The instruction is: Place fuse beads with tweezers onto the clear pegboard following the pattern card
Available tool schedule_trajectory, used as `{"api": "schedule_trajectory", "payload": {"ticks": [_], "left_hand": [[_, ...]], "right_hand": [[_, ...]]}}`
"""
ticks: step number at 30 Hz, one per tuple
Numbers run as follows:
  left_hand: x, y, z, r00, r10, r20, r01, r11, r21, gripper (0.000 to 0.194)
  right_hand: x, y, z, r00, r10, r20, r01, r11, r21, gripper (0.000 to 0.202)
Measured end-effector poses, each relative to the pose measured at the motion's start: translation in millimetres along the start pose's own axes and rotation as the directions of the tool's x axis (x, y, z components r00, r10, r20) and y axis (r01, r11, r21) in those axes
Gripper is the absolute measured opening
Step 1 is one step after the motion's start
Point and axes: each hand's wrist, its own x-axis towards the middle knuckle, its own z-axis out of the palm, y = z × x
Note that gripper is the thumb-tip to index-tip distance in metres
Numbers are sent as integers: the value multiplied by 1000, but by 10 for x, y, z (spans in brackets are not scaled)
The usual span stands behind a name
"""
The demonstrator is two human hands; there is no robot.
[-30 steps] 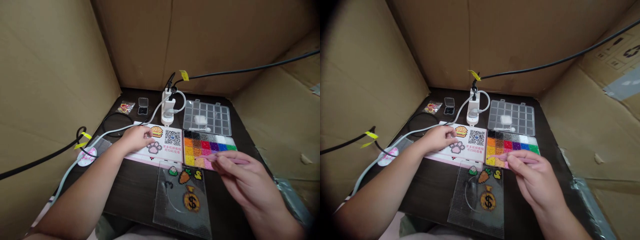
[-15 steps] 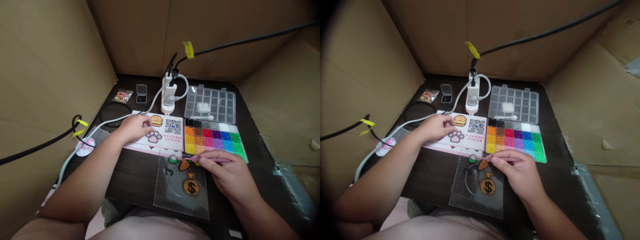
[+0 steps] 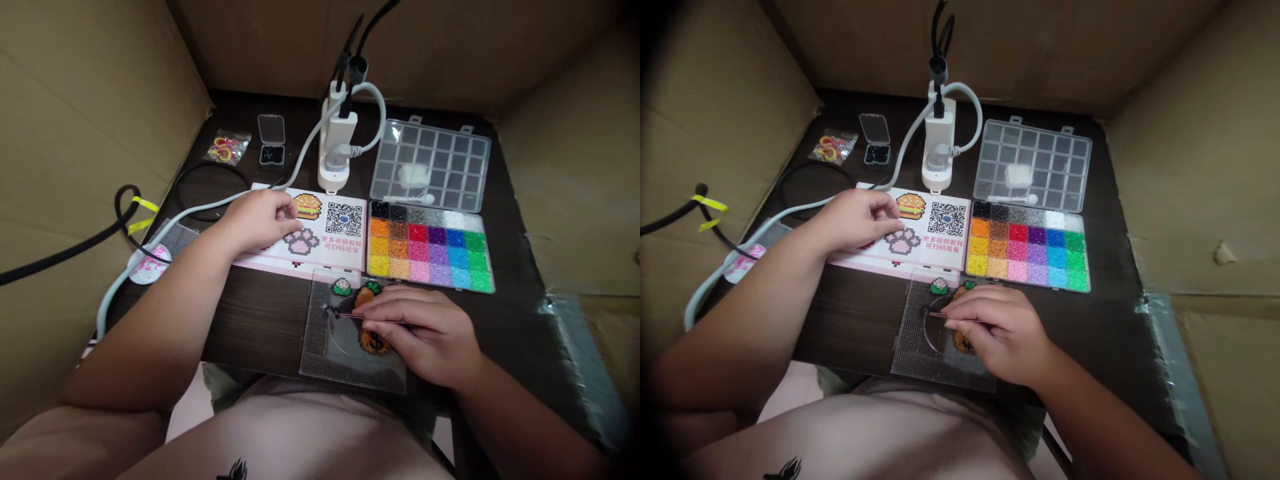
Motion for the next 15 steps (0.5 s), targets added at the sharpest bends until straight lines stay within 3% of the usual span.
{"api": "schedule_trajectory", "payload": {"ticks": [15], "left_hand": [[4, -2, 13, 1000, 18, -6, -18, 1000, -4, 21]], "right_hand": [[-1, -1, 22, 997, -67, 44, 68, 997, -24, 16]]}}
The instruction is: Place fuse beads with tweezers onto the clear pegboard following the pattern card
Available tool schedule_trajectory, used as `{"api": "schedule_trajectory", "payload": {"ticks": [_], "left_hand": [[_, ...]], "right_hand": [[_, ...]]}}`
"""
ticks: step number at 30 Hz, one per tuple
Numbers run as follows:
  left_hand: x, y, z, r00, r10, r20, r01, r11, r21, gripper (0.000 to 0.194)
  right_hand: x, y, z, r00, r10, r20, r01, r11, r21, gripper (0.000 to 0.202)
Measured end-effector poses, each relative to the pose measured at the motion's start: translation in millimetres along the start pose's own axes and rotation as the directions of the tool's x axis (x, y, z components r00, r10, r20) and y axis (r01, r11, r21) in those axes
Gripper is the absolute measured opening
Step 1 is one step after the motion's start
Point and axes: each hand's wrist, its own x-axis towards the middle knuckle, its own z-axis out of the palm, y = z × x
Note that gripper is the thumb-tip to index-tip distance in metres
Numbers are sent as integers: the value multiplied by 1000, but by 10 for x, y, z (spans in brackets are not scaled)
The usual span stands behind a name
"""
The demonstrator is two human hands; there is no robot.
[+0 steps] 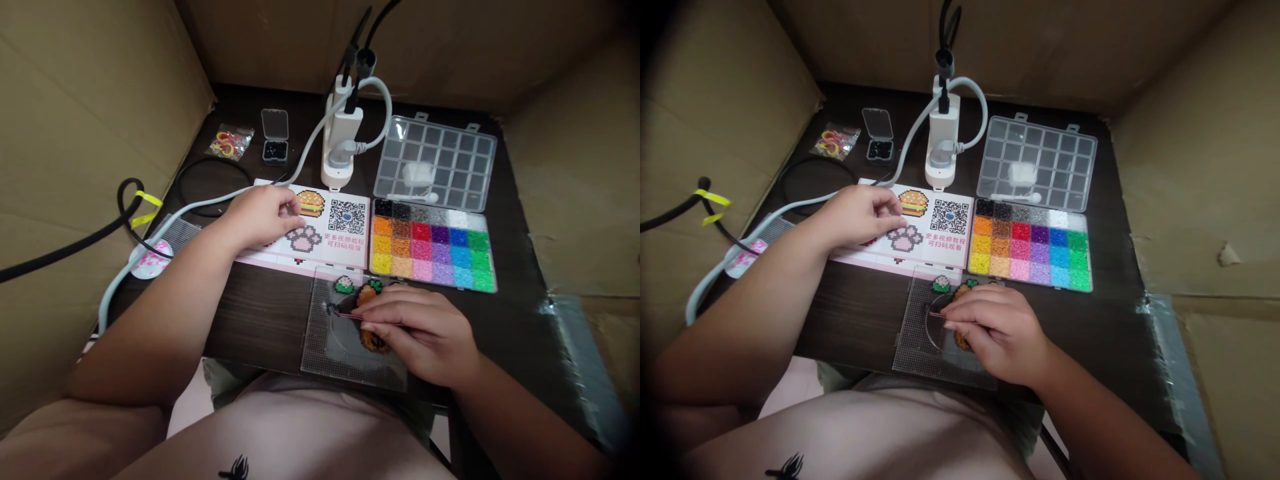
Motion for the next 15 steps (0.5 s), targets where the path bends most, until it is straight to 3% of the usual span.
{"api": "schedule_trajectory", "payload": {"ticks": [15], "left_hand": [[8, -4, 5, 1000, -6, 3, 6, 1000, 5, 23]], "right_hand": [[-5, -3, -11, 1000, 1, 10, 0, 1000, -18, 18]]}}
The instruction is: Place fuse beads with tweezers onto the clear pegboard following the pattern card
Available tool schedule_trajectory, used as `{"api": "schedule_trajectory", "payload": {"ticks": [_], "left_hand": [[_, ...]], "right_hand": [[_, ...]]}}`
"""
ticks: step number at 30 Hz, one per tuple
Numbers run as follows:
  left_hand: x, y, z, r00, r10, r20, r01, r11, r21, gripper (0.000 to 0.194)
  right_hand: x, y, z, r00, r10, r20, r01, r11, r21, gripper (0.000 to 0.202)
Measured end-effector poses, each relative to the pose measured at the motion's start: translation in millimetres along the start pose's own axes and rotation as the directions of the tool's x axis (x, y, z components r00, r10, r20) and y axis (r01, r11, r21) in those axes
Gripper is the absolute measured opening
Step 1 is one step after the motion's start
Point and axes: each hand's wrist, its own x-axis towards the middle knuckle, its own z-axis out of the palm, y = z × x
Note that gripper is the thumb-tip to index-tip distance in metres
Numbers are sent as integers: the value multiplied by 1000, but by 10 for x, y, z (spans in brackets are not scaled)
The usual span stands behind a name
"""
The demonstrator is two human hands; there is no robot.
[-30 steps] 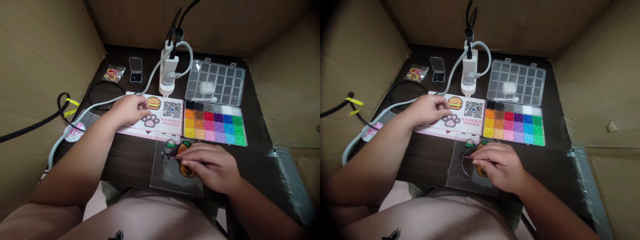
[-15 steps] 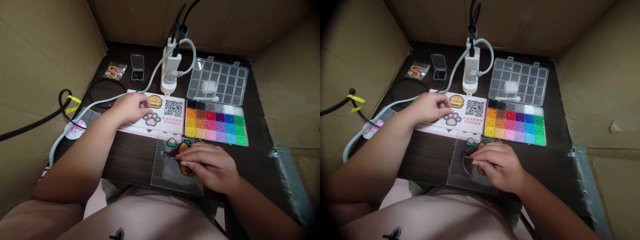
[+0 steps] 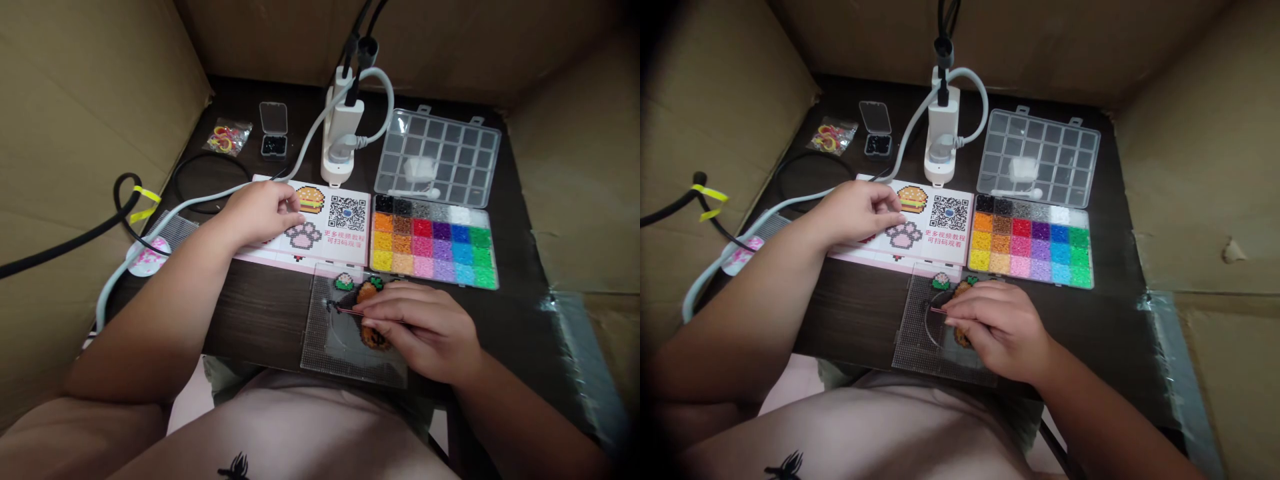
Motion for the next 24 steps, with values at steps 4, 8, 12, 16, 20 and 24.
{"api": "schedule_trajectory", "payload": {"ticks": [4, 8, 12, 16, 20, 24], "left_hand": [[2, 0, -5, 1000, -11, 2, 11, 1000, 2, 24], [-3, 11, -12, 1000, -12, 10, 12, 1000, 1, 24], [-13, 22, -13, 1000, -17, 9, 17, 1000, 1, 23], [-15, 25, -12, 1000, -13, 4, 13, 1000, 9, 23], [-10, 24, -13, 1000, -14, 7, 14, 1000, 10, 24], [-8, 23, -14, 1000, -9, 9, 9, 1000, 6, 24]], "right_hand": [[10, 2, 1, 1000, 2, 4, -2, 1000, -7, 18], [13, -2, -4, 1000, 2, 6, -2, 1000, -1, 19], [14, -8, -1, 1000, 14, 6, -14, 1000, -7, 21], [11, -8, 7, 1000, 17, 6, -17, 1000, -10, 20], [6, -1, 18, 1000, 19, -9, -19, 1000, 3, 19], [4, -2, 13, 999, 22, -24, -22, 1000, -3, 18]]}}
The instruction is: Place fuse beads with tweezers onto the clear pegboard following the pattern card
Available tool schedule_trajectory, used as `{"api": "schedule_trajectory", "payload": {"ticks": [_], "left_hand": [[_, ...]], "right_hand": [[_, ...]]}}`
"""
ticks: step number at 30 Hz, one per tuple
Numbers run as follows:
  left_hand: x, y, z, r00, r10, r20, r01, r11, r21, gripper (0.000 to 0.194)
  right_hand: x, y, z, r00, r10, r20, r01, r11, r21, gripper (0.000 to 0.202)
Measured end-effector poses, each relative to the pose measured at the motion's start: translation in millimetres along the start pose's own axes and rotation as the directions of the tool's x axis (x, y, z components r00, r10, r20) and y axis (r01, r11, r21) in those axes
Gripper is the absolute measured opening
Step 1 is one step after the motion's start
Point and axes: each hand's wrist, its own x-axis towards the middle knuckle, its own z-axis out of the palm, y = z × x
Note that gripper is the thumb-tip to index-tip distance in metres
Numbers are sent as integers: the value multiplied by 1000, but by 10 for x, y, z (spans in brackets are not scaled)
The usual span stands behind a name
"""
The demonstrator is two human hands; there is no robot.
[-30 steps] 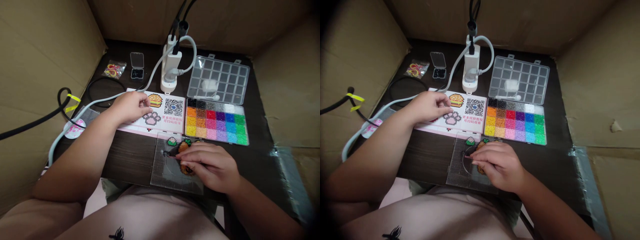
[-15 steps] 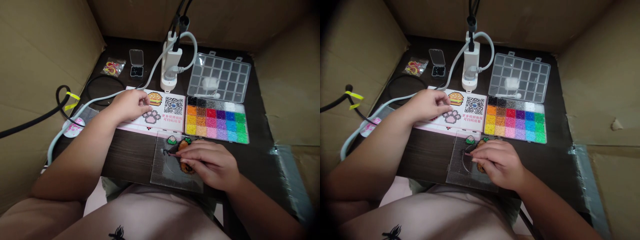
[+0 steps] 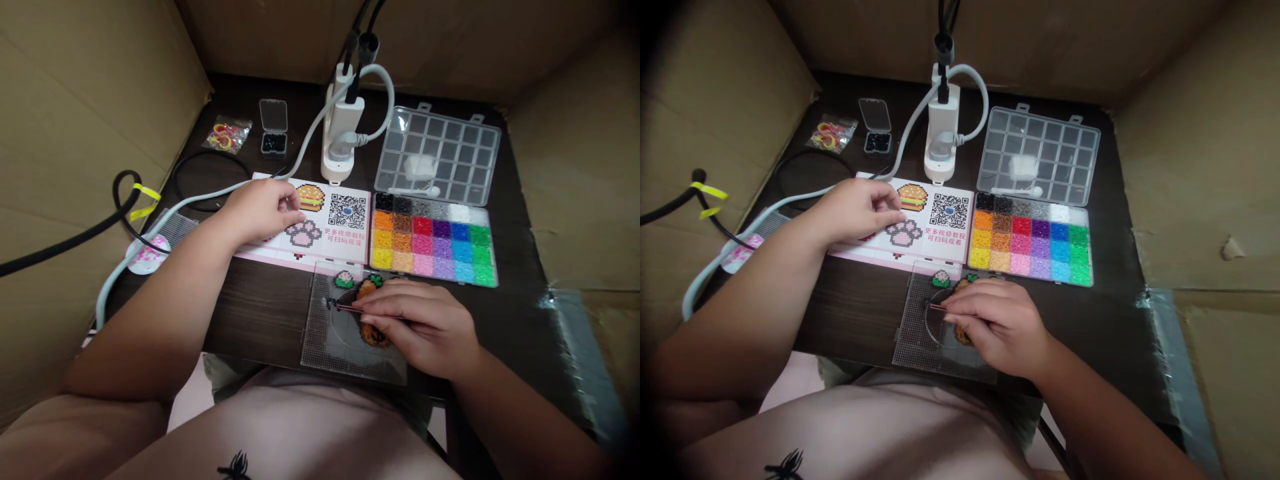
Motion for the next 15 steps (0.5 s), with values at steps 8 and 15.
{"api": "schedule_trajectory", "payload": {"ticks": [8, 15], "left_hand": [[-3, -8, 2, 1000, -9, 7, 9, 1000, -11, 24], [5, -24, 13, 1000, -2, -3, 2, 1000, -17, 24]], "right_hand": [[-24, 4, -71, 997, 50, -57, -50, 999, 5, 17], [-1, 1, -79, 999, 24, -25, -24, 1000, -2, 16]]}}
